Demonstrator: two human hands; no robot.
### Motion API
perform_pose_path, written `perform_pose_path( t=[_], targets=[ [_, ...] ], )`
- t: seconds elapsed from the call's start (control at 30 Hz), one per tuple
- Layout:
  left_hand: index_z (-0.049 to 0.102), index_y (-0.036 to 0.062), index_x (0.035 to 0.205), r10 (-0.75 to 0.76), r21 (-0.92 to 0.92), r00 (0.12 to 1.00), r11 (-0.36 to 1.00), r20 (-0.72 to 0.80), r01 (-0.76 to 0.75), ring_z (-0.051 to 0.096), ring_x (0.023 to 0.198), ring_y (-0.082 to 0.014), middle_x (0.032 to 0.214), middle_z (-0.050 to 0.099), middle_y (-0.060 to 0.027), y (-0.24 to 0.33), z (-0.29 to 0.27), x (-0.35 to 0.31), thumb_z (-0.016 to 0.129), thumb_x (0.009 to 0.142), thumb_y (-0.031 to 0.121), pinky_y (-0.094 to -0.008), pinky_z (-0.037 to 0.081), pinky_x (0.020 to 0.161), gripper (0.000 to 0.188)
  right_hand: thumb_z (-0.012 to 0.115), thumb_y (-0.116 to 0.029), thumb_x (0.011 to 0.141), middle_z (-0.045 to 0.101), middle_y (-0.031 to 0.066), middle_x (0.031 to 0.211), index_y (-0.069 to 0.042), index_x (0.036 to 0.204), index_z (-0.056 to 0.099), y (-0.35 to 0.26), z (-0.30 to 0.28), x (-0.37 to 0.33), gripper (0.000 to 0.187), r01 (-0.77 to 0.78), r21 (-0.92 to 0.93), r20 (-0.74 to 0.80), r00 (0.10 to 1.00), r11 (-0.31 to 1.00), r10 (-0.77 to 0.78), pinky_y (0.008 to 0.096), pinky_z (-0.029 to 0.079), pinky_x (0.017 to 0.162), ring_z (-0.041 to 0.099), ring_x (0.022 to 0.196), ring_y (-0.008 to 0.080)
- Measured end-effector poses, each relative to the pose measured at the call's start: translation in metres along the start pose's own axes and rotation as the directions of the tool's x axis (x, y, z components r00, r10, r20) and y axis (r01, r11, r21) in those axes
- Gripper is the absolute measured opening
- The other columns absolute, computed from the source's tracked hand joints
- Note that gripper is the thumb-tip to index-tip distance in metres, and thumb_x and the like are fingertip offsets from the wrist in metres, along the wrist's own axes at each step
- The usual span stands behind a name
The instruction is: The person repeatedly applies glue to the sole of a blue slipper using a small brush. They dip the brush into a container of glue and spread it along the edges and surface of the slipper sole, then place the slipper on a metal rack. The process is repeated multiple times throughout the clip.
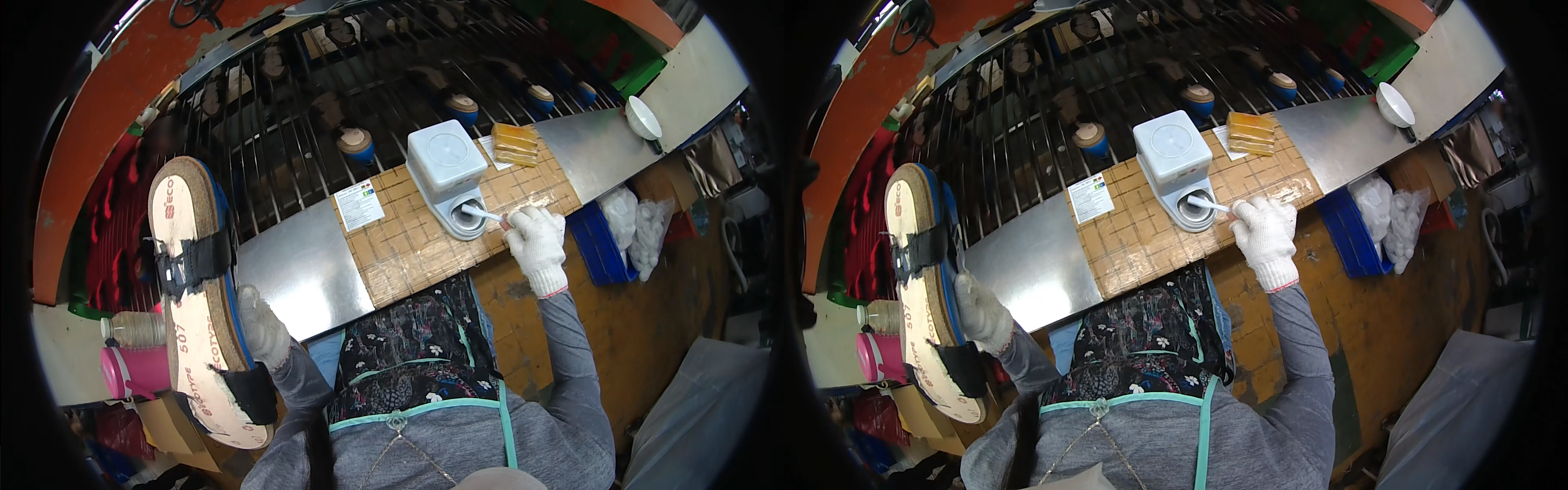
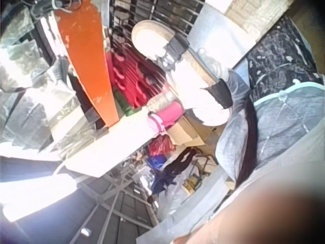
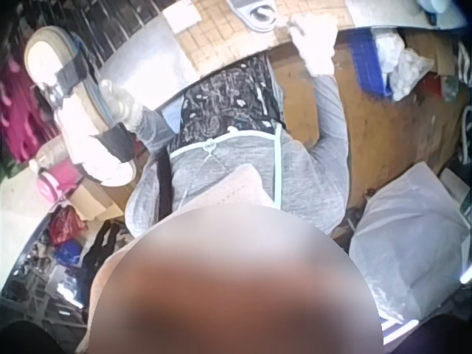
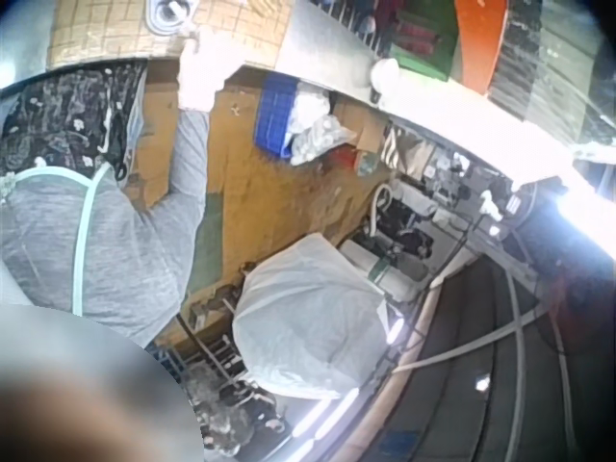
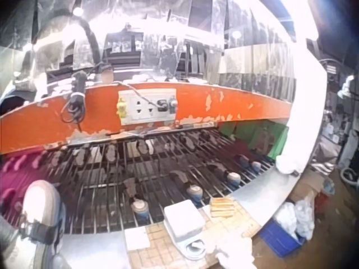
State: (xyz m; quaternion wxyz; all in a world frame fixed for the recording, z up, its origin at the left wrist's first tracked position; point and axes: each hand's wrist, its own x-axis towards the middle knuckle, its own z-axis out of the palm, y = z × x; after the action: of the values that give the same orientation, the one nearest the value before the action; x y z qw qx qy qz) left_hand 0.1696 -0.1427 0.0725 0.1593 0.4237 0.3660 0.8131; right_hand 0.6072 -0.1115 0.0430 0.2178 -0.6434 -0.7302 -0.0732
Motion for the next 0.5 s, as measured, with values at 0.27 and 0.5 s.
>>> perform_pose_path(
  t=[0.27,0.5],
  targets=[
    [0.061,0.0042,0.125,0.018,0.100,0.998,0.995,-0.056,-0.012,0.053,0.112,-0.0206,0.123,0.060,-0.0072,-0.001,0.007,0.002,0.074,0.084,0.007,-0.0378,0.037,0.101,0.043,0.074,-0.020,0.079,0.065,0.0018,0.080,-0.019,0.082,0.069,0.003,0.001,0.001,0.006,0.077,-0.086,0.040,0.996,0.993,-0.074,0.0393,0.041,0.074,0.061,0.081,0.0238],
    [0.062,0.0054,0.122,0.005,0.176,0.998,0.984,-0.068,0.007,0.053,0.108,-0.0182,0.119,0.061,-0.0060,-0.001,0.020,-0.001,0.077,0.084,0.009,-0.0341,0.040,0.098,0.041,0.064,-0.028,0.098,0.061,0.0011,0.068,-0.007,0.090,0.066,0.022,0.016,-0.011,0.022,-0.548,0.588,0.429,0.835,0.595,0.345,0.0255,0.038,0.054,0.049,0.057,0.0099]
  ],
)
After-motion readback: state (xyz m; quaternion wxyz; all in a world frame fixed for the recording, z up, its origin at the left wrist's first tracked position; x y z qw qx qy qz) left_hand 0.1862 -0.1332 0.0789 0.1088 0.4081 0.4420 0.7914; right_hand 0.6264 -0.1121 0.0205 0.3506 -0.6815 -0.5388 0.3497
